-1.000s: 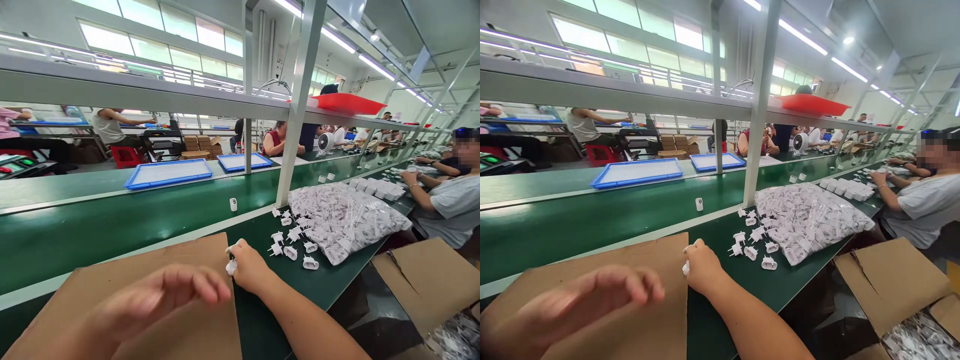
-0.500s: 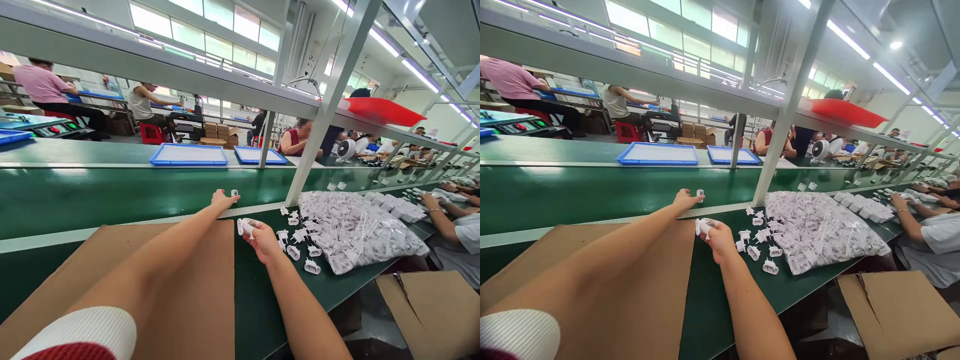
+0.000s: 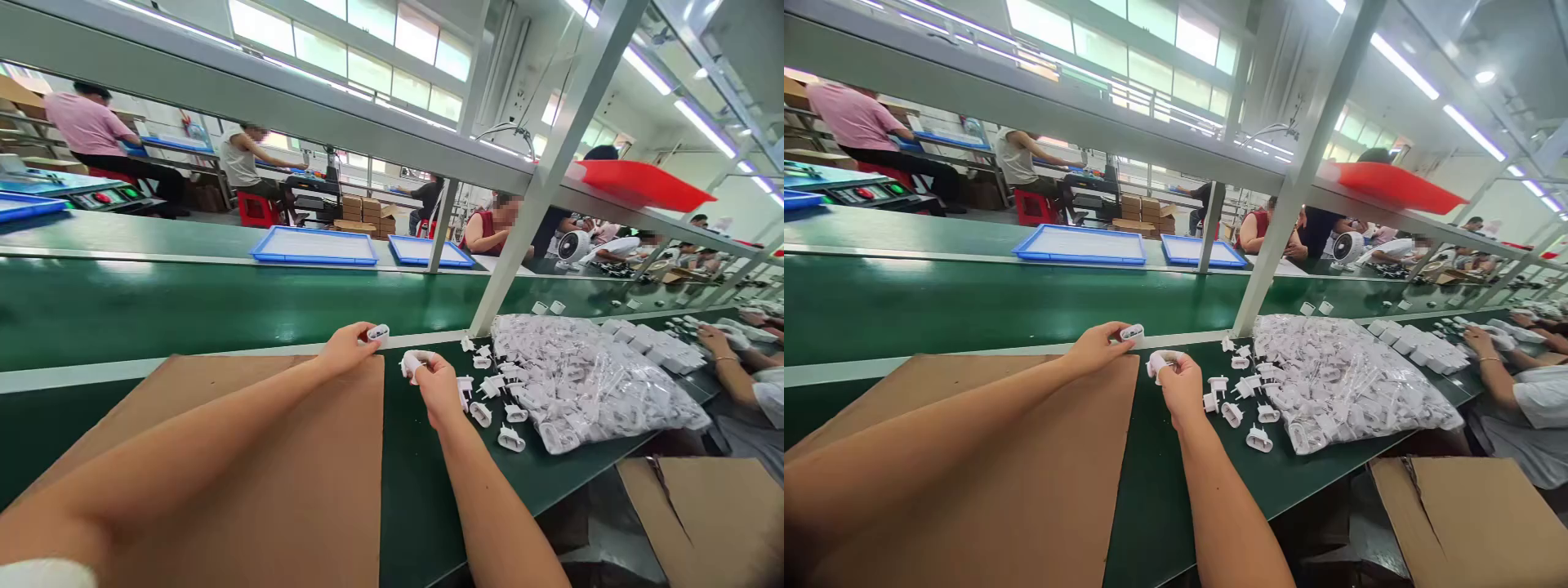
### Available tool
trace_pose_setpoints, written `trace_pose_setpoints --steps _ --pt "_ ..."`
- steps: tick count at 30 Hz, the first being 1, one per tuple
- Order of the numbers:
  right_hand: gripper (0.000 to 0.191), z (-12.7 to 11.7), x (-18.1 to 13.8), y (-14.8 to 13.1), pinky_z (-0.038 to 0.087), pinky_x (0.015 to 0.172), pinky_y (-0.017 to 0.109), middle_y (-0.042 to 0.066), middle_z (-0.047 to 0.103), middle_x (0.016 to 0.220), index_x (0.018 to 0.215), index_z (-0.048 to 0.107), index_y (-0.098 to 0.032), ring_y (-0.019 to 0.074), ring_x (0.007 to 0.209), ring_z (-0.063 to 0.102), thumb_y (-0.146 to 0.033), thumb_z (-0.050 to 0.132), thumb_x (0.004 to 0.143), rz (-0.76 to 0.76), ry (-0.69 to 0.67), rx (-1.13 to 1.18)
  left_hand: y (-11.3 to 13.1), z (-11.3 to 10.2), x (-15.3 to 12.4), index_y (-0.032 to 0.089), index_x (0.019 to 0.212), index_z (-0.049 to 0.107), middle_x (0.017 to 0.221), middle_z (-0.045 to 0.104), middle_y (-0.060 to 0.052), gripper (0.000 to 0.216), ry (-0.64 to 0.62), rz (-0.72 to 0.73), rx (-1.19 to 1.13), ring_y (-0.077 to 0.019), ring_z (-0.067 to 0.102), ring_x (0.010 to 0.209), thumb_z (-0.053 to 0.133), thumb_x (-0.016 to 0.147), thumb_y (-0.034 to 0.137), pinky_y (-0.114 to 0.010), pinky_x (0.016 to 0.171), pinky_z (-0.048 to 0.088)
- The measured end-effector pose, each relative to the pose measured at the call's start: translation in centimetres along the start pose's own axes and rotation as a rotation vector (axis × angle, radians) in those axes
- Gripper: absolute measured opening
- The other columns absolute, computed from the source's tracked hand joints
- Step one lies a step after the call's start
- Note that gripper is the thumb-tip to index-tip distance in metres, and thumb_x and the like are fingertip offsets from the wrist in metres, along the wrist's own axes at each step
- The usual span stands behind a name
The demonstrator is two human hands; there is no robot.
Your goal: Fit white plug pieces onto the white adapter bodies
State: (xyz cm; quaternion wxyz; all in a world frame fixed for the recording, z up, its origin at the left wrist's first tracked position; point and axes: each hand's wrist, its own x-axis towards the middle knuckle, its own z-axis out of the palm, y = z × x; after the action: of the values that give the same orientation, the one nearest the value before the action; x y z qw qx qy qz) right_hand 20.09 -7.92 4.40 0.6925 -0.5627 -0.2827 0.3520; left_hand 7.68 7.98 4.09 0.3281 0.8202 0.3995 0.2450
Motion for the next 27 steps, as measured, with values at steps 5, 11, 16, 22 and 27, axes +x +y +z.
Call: trace_pose_setpoints --steps 5,11,16,22,27 --pt "0.044 0.4 -1.2 -0.2 0.051 0.065 0.028 0.006 0.075 0.088 0.096 0.072 -0.017 0.0173 0.077 0.067 -0.035 0.085 0.058 -0.057 -0.137 -0.134 -1.4 -2.3 -9.2 0.024 0.116 0.07 0.108 0.075 -0.003 0.04 -0.265 0.198 -0.116 -0.0224 0.068 0.092 0.059 0.085 0.046 -0.031 0.082 0.053" --pt "0.018 1.2 -3.5 0.0 0.051 0.073 0.031 0.005 0.069 0.094 0.1 0.075 -0.022 0.0165 0.082 0.061 -0.032 0.068 0.086 -0.472 -0.357 -0.624 -2.3 -1.8 -13.3 0.022 0.117 0.066 0.107 0.07 -0.005 0.05 -0.249 0.22 -0.211 -0.0229 0.065 0.094 0.073 0.076 0.049 -0.033 0.081 0.052" --pt "0.031 1.3 -5.0 -0.3 0.048 0.08 0.037 0.008 0.064 0.099 0.114 0.07 -0.021 0.0224 0.093 0.053 -0.012 0.054 0.089 -0.676 -0.551 -0.993 -3.0 -1.0 -12.8 0.019 0.081 0.068 0.075 0.057 0.0 0.034 -0.191 0.263 -0.159 -0.0173 0.055 0.074 0.069 0.081 0.053 -0.027 0.064 0.042" --pt "0.04 2.2 -5.4 0.0 0.044 0.076 0.036 0.009 0.06 0.097 0.111 0.068 -0.018 0.0233 0.089 0.049 -0.002 0.05 0.078 -0.773 -0.58 -1.222 -3.3 -1.0 -12.8 0.019 0.075 0.064 0.073 0.054 0.001 0.03 -0.174 0.345 -0.192 -0.0159 0.052 0.074 0.068 0.084 0.047 -0.027 0.067 0.039" --pt "0.026 2.8 -5.1 0.2 0.04 0.074 0.035 0.006 0.053 0.085 0.084 0.063 -0.019 0.0218 0.083 0.046 -0.002 0.05 0.071 -0.808 -0.551 -1.314 -3.4 -0.8 -12.8 0.018 0.07 0.061 0.071 0.052 0.002 0.03 -0.188 0.331 -0.204 -0.0147 0.051 0.07 0.069 0.082 0.044 -0.027 0.065 0.037"
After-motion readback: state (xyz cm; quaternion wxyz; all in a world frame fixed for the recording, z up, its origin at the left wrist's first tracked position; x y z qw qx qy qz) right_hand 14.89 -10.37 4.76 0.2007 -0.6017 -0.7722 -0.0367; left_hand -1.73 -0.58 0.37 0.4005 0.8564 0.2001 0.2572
